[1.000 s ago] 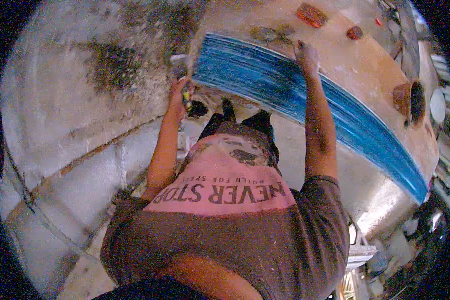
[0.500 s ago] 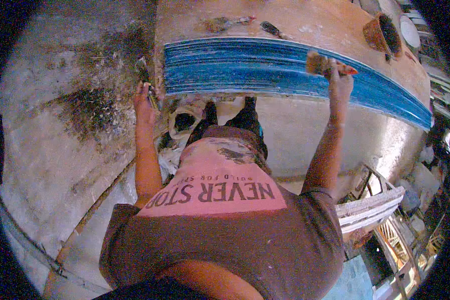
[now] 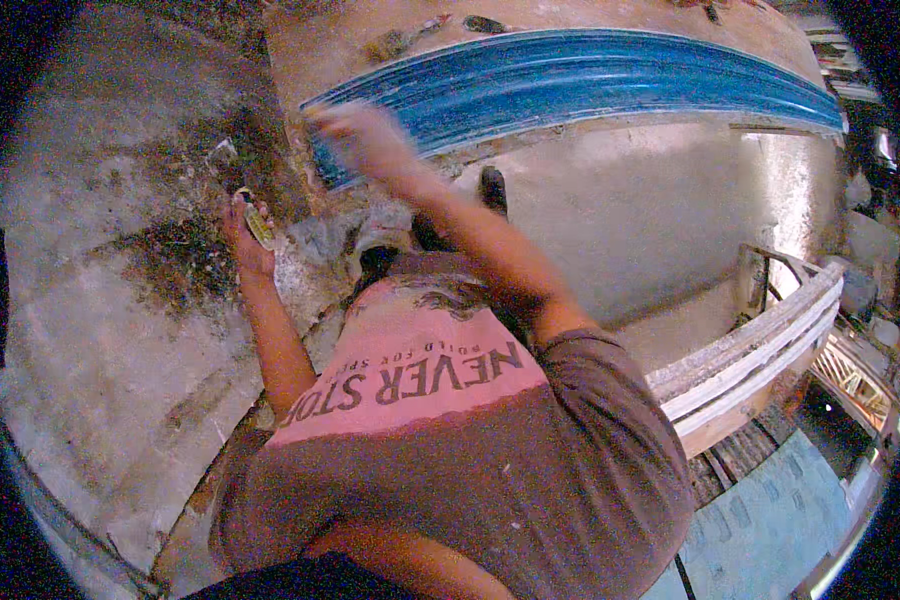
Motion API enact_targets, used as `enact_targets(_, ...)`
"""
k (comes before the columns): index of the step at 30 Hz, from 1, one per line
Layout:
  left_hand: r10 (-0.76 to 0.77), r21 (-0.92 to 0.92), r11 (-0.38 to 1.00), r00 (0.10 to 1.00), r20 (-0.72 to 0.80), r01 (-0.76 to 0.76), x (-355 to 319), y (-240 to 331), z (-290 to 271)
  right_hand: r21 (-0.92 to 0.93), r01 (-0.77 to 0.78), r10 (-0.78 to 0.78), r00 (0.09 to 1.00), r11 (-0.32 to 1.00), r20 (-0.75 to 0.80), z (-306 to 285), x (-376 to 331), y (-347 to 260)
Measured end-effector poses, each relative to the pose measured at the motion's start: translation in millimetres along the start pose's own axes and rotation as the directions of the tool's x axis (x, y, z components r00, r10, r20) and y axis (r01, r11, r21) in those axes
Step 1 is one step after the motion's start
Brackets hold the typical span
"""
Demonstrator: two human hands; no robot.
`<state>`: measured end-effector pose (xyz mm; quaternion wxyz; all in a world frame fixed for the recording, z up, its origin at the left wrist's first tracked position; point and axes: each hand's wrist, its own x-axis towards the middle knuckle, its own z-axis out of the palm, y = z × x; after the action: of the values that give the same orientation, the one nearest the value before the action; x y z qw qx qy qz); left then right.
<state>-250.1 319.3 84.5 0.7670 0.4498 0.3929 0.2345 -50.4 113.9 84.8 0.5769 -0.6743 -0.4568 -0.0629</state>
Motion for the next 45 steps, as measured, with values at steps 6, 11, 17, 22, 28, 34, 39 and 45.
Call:
enact_targets(6, -0.01, -0.115, 0.993, 0.995, 0.094, 0.021, -11, -10, -12, -0.591, -0.592, 0.485, 0.8, 0.548, -0.352, -210, -78, 38)
enact_targets(11, -0.046, -0.127, 0.99, 0.988, 0.15, 0.066, -12, -22, -16, -0.607, -0.254, 0.271, 0.96, 0.753, -0.065, -87, -111, 45)
enact_targets(17, 0.022, -0.064, 0.998, 0.984, 0.175, -0.011, 14, 11, 17, 0.127, -0.664, 0.549, 0.698, 0.737, 0.46, 113, -26, -39)
enact_targets(22, 0.102, 0.002, 0.994, 0.952, 0.29, -0.107, 17, 37, 38, 0.239, -0.542, 0.493, 0.837, 0.806, 0.237, 61, -53, -8)
enact_targets(28, -0.147, 0.626, 0.753, 0.875, 0.46, -0.203, 31, -37, 60, -0.263, -0.792, 0.535, 0.578, 0.552, -0.616, -276, -176, 114)
enact_targets(34, -0.413, 0.771, 0.535, 0.689, 0.595, -0.345, 56, -104, 103, -0.074, -0.726, 0.35, 0.416, 0.684, -0.839, -343, -150, 16)
enact_targets(39, -0.537, 0.805, 0.498, 0.614, 0.578, -0.323, 39, -103, 181, 0.11, -0.756, 0.521, 0.331, 0.645, -0.787, -304, -205, 4)
enact_targets(45, -0.578, 0.88, 0.434, 0.69, 0.435, -0.192, 43, -60, 175, 0.342, -0.73, 0.588, 0.101, 0.592, -0.803, -292, -242, -26)
